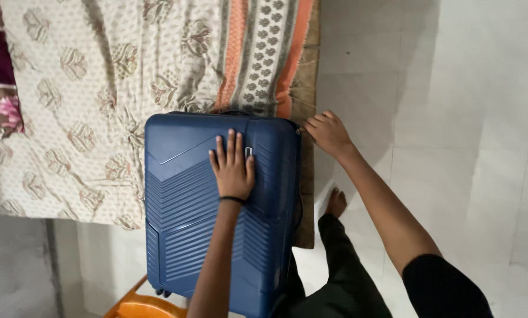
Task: The person folds clothes by hand on a bed, places them into a suitcase, and closes and zips the suitcase.
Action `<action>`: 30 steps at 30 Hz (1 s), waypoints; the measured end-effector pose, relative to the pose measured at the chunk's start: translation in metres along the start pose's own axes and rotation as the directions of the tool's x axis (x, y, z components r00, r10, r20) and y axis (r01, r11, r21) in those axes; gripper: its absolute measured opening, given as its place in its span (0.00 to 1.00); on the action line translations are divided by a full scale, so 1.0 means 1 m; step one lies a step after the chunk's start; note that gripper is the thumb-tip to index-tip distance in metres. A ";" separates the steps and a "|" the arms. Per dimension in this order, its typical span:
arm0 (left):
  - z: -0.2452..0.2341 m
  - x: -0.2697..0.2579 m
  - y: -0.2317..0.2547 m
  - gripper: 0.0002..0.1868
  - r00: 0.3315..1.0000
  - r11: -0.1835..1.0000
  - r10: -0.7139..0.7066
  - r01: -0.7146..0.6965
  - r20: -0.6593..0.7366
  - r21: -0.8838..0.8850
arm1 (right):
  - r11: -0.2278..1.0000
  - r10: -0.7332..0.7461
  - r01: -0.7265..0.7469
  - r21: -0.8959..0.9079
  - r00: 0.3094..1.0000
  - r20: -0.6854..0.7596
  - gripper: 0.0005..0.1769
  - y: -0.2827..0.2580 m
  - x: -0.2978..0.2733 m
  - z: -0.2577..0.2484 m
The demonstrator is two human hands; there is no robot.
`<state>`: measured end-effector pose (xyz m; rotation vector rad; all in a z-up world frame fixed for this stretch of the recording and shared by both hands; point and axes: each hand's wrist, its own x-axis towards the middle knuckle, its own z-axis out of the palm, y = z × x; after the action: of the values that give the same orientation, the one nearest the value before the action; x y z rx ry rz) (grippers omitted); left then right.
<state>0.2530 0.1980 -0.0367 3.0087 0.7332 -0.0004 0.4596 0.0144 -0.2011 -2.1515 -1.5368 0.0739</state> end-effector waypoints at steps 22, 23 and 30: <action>0.008 0.086 -0.022 0.24 0.992 0.949 0.127 -0.125 -0.009 -0.289 | 0.989 0.049 -0.052 -0.142 0.998 -0.025 0.10 0.008 0.039 0.017; 0.004 0.080 -0.019 0.24 0.989 0.946 0.145 -0.146 -0.026 -0.288 | 0.988 0.051 -0.054 -0.145 0.998 -0.025 0.10 0.003 0.049 0.018; 0.009 0.082 -0.002 0.22 0.987 0.935 0.156 -0.159 -0.033 -0.317 | 0.987 -0.141 0.121 0.107 0.970 0.196 0.09 -0.004 0.110 0.016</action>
<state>0.3253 0.2374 -0.0462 2.7464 0.4389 0.1229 0.4912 0.1207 -0.1877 -2.0139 -1.7495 0.3244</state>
